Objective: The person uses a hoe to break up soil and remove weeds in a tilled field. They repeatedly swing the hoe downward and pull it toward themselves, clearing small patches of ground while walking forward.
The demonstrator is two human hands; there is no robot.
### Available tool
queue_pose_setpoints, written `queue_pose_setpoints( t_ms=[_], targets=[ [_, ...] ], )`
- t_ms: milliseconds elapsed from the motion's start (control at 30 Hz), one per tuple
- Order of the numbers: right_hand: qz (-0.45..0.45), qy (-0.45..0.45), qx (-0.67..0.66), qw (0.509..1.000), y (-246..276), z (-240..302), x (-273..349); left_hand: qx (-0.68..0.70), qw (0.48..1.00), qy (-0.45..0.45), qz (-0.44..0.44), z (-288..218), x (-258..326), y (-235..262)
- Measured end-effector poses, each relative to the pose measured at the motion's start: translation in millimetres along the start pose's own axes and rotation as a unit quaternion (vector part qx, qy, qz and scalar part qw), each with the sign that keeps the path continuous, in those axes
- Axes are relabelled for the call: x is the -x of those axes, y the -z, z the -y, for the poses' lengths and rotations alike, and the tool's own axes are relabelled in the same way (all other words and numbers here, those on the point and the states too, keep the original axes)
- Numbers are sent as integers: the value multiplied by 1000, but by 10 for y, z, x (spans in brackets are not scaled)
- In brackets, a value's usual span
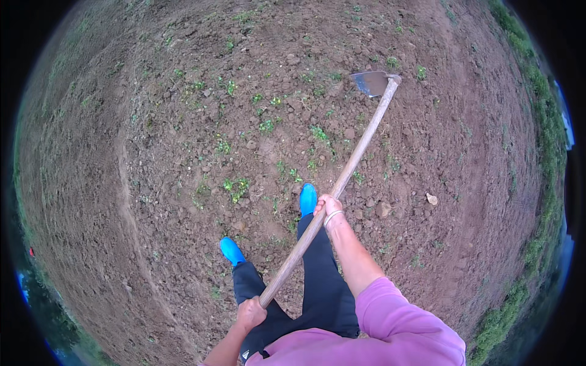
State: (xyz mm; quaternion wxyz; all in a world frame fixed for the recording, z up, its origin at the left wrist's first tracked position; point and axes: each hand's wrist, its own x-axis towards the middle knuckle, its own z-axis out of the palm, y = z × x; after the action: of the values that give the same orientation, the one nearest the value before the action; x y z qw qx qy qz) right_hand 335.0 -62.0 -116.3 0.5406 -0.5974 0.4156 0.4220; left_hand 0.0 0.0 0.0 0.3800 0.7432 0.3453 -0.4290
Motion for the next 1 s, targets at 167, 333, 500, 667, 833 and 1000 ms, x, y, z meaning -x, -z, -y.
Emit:
queue_pose_setpoints(
  t_ms=[167,333,500,667,833,1000],
  targets=[
    [-5,-85,17,996,-50,-1434,1014,-22,995,87,48,1042,1222,-348],
    [1,-145,16,989,-110,-2103,1313,-80,981,175,-1,1573,1683,-791],
    [29,-81,42,995,-238,-1953,1394,2,999,54,-1,1921,1429,-994],
    [111,32,-10,993,-552,-1177,1512,-9,990,-17,-137,1631,734,-623],
    [203,164,-60,963,-927,-127,1775,-5,962,-70,-264,1059,29,37],
    [268,263,-61,925,-1293,648,2085,33,933,-100,-343,545,-364,676]
  ],
)
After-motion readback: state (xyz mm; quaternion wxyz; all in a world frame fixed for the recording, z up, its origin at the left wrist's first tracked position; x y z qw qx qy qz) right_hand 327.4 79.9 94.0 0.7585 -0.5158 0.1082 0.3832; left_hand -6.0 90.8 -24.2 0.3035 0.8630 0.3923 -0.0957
